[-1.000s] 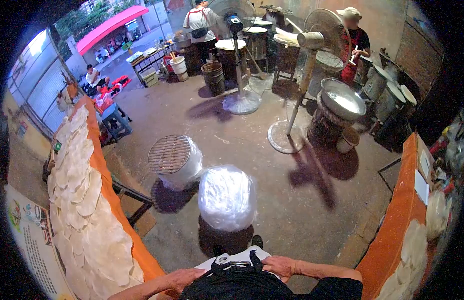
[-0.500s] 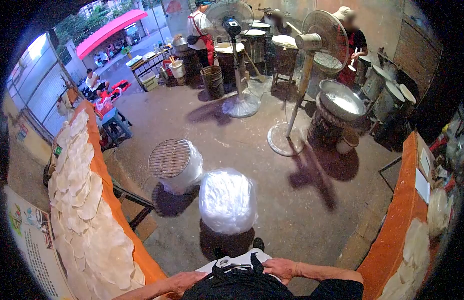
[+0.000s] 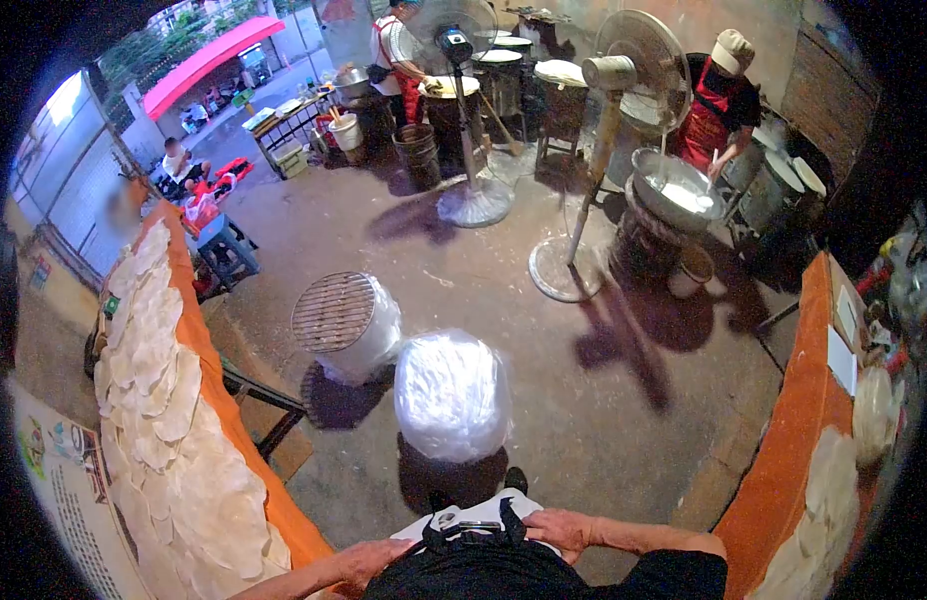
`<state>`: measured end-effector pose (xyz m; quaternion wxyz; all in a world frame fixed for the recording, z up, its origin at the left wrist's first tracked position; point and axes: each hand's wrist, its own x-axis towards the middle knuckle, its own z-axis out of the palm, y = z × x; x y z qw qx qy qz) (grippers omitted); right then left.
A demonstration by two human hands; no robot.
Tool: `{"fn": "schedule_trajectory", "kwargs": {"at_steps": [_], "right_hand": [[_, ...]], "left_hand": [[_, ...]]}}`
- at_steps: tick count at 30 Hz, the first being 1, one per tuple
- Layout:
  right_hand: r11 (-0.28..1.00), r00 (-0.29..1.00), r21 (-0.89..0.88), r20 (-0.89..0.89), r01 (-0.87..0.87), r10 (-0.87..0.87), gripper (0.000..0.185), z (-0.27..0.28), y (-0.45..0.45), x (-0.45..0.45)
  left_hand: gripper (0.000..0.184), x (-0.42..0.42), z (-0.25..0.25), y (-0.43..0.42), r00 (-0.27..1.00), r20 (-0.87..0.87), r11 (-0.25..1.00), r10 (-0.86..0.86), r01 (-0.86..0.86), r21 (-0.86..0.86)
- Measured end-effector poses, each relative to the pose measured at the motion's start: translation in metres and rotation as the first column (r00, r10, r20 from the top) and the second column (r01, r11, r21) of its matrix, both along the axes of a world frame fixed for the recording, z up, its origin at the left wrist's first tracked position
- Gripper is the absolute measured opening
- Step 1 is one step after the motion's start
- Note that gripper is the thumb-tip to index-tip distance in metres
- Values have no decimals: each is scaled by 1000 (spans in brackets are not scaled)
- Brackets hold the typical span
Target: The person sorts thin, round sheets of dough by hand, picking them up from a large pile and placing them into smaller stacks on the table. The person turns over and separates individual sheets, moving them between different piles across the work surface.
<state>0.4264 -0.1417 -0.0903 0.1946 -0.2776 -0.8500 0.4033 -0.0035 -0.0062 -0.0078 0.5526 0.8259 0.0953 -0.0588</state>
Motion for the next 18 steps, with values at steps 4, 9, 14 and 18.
{"fn": "schedule_trajectory", "kwargs": {"at_steps": [4, 9, 14, 18], "right_hand": [[999, 998, 21, -43, 45, -44, 67, 12, 4, -1], [999, 999, -12, -15, 47, -47, 67, 4, 0, 1], [999, 999, -5, 0, 45, -45, 68, 0, -1, 2], [998, 998, -26, -27, 52, -52, 71, 8, 0, 0]], "left_hand": [[95, -4, -8, 0, 1000, 18, 1000, -5, 5, 9], [95, -7, -14, -2, 999, 40, 1000, -1, 1, -4], [95, -6, -14, 0, 998, 56, 1000, -16, 14, 24], [93, -9, -23, -2, 1000, 11, 999, -18, 17, 38]]}}
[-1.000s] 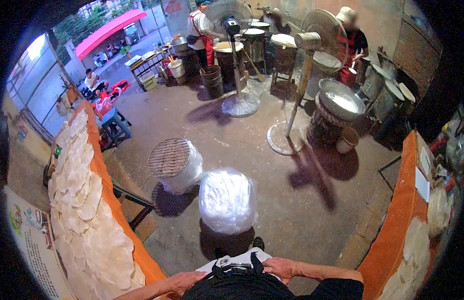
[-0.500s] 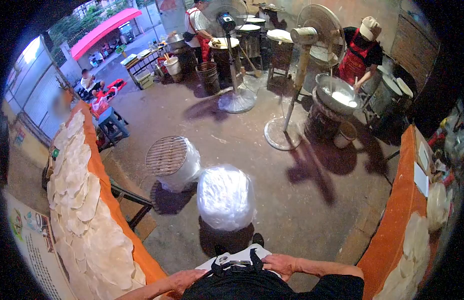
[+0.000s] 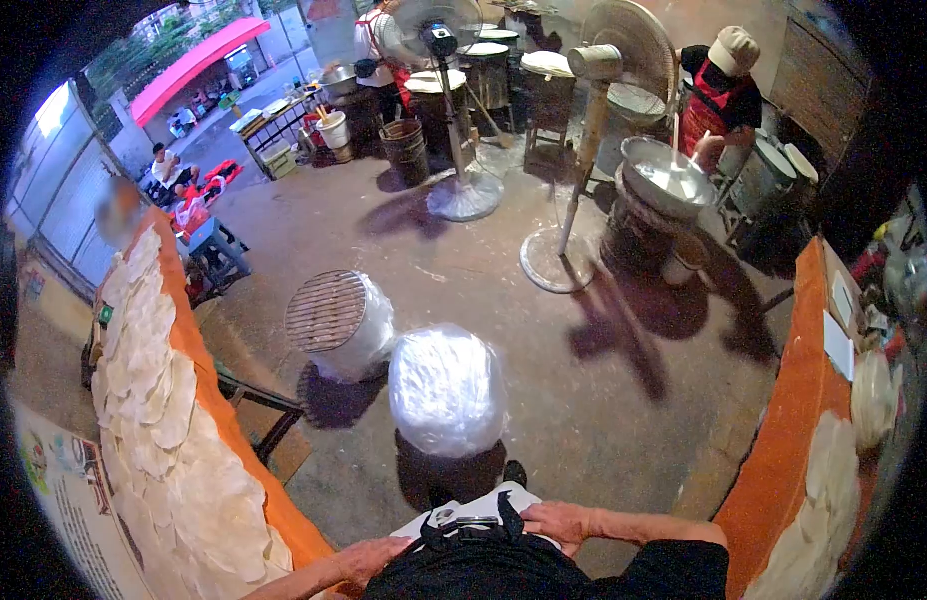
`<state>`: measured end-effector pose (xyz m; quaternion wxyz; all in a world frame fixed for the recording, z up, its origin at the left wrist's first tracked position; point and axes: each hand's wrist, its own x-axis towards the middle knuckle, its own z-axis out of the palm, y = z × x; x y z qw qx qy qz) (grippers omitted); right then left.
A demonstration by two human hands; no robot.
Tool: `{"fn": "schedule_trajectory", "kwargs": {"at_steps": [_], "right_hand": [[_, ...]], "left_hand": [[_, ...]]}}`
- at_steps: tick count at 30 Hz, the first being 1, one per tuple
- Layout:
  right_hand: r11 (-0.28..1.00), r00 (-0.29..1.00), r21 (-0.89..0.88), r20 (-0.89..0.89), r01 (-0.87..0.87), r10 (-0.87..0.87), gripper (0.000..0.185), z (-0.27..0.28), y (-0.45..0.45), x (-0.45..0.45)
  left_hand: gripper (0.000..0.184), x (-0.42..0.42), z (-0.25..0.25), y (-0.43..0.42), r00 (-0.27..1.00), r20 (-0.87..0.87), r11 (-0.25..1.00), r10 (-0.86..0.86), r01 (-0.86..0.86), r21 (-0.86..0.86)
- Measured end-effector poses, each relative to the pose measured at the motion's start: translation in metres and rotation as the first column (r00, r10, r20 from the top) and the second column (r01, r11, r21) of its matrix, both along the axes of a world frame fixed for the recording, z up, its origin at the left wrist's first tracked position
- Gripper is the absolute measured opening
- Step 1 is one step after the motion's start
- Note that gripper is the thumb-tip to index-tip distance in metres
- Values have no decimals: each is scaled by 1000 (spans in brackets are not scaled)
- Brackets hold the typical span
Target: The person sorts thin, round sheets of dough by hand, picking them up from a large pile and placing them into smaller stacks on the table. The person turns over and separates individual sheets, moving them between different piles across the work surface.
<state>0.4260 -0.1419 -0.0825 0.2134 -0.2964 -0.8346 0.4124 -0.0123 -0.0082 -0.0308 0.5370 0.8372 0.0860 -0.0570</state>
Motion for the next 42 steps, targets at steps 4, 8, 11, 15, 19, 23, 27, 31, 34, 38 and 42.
{"fn": "schedule_trajectory", "kwargs": {"at_steps": [4, 8, 11, 15, 19, 23, 27, 31, 34, 38, 42], "right_hand": [[1000, 1000, 23, -11, -4, 4, 73, 0, 4, 0], [1000, 1000, 8, -7, -15, 16, 76, 17, 6, 1], [999, 1000, 35, -3, -16, 16, 89, -2, -3, 2], [996, 998, 92, -63, -10, 16, 95, -16, -6, 3], [993, 995, 117, -98, -3, 15, 93, -10, -2, 2], [996, 1000, 83, -17, -23, 25, 105, 4, -3, 2], [994, 998, 109, -60, 30, -24, 103, 4, -8, 3], [995, 998, 90, -49, 51, -47, 101, 10, -16, 5], [997, 997, 49, 36, 64, -66, 99, 22, -27, 7], [986, 977, 31, 127, 167, -169, 94, 27, -62, 6], [952, 939, -15, 168, 307, -300, 91, 36, -103, -7]], "left_hand": [[90, 7, 14, 4, 995, -97, 1000, 2, -3, -7], [87, -1, -14, 4, 991, -134, 1000, -28, 27, -9], [84, 2, 0, 1, 994, -109, 999, 15, -18, -31], [79, 7, 13, 2, 944, -329, 999, -21, 32, 28], [73, -10, -52, 3, 831, -555, 991, -20, 92, 101], [62, 20, 15, -2, 873, -481, 994, 86, -107, -16], [55, 30, 27, -1, 869, -487, 990, 87, -131, -56], [56, 50, 21, 14, 909, -415, 999, -35, 19, -41], [56, 64, 18, 22, 920, -374, 993, -118, 114, -32], [57, 82, 16, 29, 924, -294, 968, -243, 250, -15], [57, 85, 13, 39, 905, -195, 920, -377, 390, 30]]}}
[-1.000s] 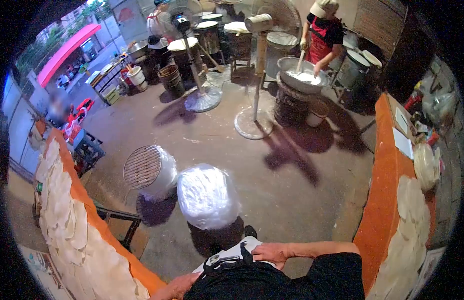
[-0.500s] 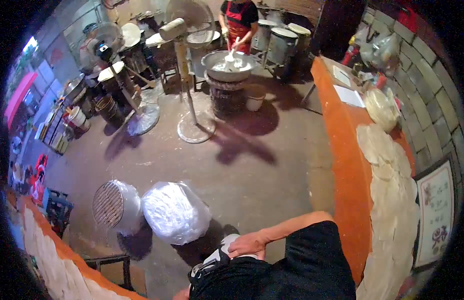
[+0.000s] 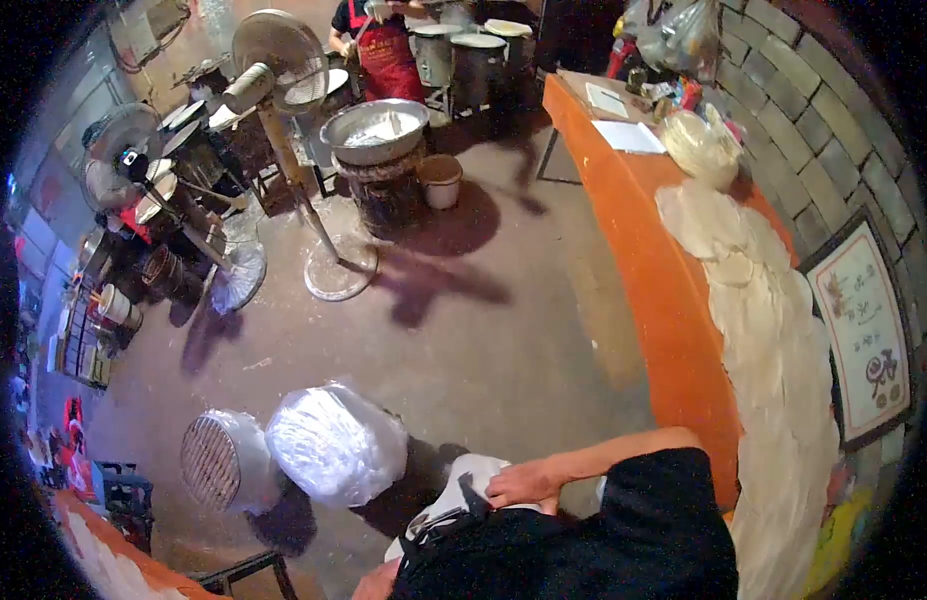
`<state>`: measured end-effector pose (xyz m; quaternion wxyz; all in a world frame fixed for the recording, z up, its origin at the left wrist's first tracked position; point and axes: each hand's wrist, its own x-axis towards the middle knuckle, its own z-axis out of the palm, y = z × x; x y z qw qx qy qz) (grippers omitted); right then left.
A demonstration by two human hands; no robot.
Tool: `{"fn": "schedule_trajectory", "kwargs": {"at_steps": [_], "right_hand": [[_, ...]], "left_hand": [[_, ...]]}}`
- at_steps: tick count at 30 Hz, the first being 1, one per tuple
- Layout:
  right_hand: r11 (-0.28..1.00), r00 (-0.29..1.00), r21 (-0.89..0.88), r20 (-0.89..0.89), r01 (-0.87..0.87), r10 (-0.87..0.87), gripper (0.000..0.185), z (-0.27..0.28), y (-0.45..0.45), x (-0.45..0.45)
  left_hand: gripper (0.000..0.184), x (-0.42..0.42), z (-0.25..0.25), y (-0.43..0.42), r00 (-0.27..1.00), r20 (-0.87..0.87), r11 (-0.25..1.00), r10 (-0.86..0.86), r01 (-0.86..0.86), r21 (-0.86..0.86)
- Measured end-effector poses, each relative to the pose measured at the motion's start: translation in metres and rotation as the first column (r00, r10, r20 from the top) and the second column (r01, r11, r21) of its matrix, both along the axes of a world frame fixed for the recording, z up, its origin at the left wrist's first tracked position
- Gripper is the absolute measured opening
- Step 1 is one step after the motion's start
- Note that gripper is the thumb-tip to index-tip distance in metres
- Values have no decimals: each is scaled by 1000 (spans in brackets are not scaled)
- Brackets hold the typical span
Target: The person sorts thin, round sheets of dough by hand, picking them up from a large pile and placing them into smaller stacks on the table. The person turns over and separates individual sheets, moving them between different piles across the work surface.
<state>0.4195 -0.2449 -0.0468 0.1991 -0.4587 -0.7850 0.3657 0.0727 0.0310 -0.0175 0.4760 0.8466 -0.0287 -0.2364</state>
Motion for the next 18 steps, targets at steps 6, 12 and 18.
{"fn": "schedule_trajectory", "kwargs": {"at_steps": [6, 12, 18], "right_hand": [[934, 934, -7, -7, 358, -358, 82, -4, -78, -66], [687, 686, -77, 203, 723, -699, 80, -12, -148, -166], [105, 98, -4, 392, 994, -915, 84, 17, -190, -216]], "left_hand": [[77, 54, -11, 36, 918, 38, 917, -395, 396, -39], [70, 130, -35, 83, 792, -71, 725, -606, 587, 361], [61, 253, -25, 50, 774, 211, 777, -597, 492, 393]]}}
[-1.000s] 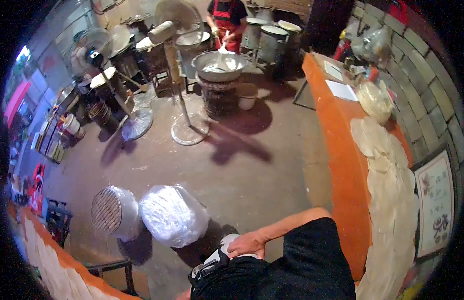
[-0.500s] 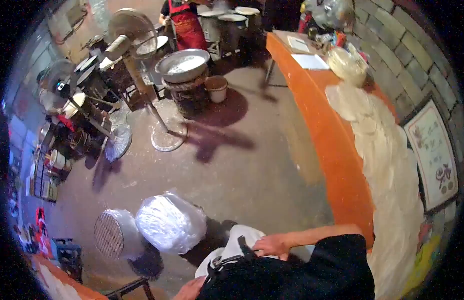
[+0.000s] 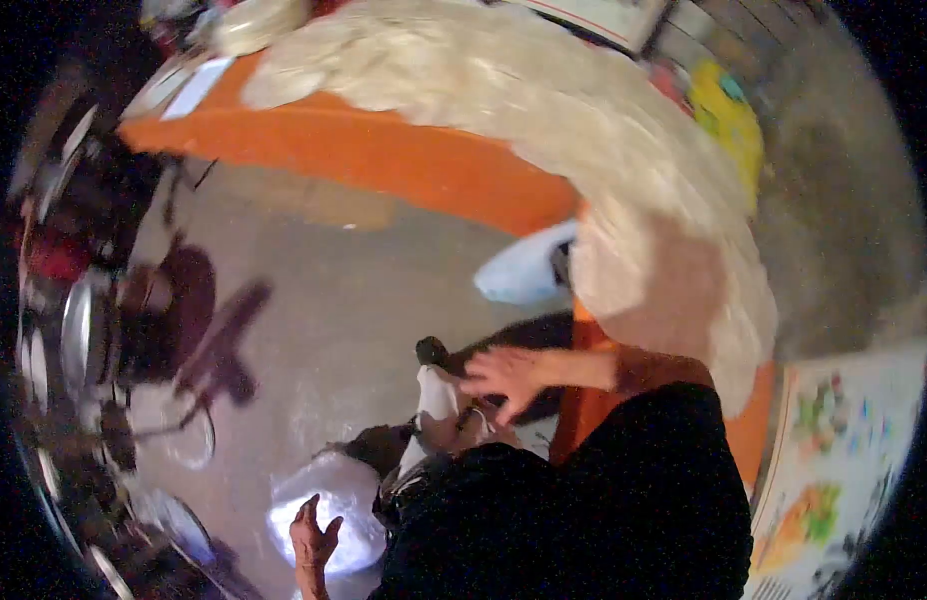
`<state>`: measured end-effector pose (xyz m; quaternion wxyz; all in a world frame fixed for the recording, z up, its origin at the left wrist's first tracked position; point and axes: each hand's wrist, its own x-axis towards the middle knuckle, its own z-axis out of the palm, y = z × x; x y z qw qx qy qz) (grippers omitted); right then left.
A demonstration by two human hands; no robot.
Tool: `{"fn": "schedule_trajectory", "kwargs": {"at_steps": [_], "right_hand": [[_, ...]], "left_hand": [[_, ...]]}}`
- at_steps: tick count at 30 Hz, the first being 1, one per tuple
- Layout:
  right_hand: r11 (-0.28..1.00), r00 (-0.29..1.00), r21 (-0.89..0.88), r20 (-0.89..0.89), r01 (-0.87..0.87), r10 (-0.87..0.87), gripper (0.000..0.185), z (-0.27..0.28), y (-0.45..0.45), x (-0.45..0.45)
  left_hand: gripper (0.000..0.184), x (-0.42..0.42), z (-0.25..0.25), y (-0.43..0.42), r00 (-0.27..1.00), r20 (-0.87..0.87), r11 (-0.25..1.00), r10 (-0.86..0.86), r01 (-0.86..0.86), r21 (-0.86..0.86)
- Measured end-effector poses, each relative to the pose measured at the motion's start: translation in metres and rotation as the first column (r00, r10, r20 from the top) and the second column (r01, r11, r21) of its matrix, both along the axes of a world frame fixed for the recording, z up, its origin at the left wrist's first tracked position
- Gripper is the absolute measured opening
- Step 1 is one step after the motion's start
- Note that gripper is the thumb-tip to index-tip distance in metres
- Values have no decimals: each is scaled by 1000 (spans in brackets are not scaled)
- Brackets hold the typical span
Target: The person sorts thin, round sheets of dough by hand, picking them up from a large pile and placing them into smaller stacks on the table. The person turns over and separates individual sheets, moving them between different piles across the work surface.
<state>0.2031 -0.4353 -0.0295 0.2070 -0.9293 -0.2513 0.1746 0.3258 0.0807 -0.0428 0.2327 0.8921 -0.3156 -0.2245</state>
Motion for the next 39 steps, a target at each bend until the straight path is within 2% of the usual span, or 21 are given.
{"fn": "schedule_trajectory", "kwargs": {"at_steps": [1, 3, 6, 7, 8, 9, 12, 13, 15, 20, 22, 24, 26, 28, 29, 31, 32, 33, 36, 38, 39], "right_hand": [[983, 983, 17, -18, 182, -182, 68, 7, -5, 2], [811, 794, 154, 167, 564, -584, 45, -15, -24, -9], [475, 431, 180, 235, 861, -871, 35, 6, -59, -40], [375, 296, 309, 273, 874, -915, 31, 19, -77, -49], [223, 132, 341, 272, 913, -953, 27, 11, -98, -64], [166, 23, 317, 411, 934, -912, 24, 13, -119, -81], [169, -60, 251, 704, 953, -707, 23, 16, -157, -142], [49, -66, 149, 675, 988, -735, 27, 10, -164, -158], [-178, -97, -73, 613, 981, -784, 34, -4, -175, -184], [-355, -450, 281, 632, 892, -631, 56, -40, -233, -161], [-606, -763, 471, 478, 641, -436, 61, -61, -267, -141], [-844, -965, 488, -15, 221, -261, 69, -77, -298, -140], [-836, -950, 538, -194, 107, -246, 66, -95, -321, -138], [-778, -940, 576, -49, 250, -338, 58, -117, -339, -143], [-776, -920, 604, -177, 179, -350, 54, -120, -341, -143], [-775, -808, 632, -465, -18, -361, 45, -78, -338, -131], [-764, -777, 642, -510, -58, -369, 41, -56, -334, -127], [-748, -787, 662, -488, -52, -378, 39, -33, -326, -125], [-648, -917, 730, -74, 218, -391, 29, 23, -297, -142], [-463, -858, 885, -268, -41, -438, 16, 65, -240, -149], [-636, -917, 771, -267, -20, -296, 16, 67, -218, -166]], "left_hand": [[61, 18, 5, -12, 998, 0, 998, -64, 64, 22], [60, 47, 5, -45, 982, 24, 982, -189, 190, -7], [57, 54, 19, -99, 940, 25, 940, -339, 340, -15], [54, 60, 17, -118, 925, 23, 925, -378, 379, -20], [53, 71, 14, -140, 910, 0, 910, -414, 414, -28], [53, 80, 12, -162, 894, -23, 895, -447, 446, -32], [49, 91, 15, -230, 853, -82, 857, -516, 513, -57], [48, 94, 15, -256, 828, -80, 831, -556, 549, -87], [44, 100, 15, -311, 761, -50, 757, -646, 632, -166], [43, 120, 19, -417, 559, -16, 549, -829, 809, -210], [42, 129, 21, -443, 465, 27, 450, -885, 867, -213], [44, 139, 18, -465, 427, -9, 422, -904, 891, -167], [45, 149, 11, -486, 390, -86, 399, -917, 899, -179], [46, 149, 12, -518, 289, -56, 294, -956, 938, -182], [47, 152, 14, -529, 237, -47, 241, -970, 954, -178], [48, 155, 13, -558, 145, -24, 147, -989, 969, -200], [49, 158, 11, -570, 102, -14, 103, -995, 973, -206], [48, 163, 11, -580, 92, -14, 92, -996, 976, -199], [47, 165, 4, -607, 92, -38, 98, -995, 975, -200], [46, 160, 5, -623, 93, -83, 109, -992, 970, -217], [46, 157, 3, -629, 63, -105, 85, -993, 972, -218]]}}
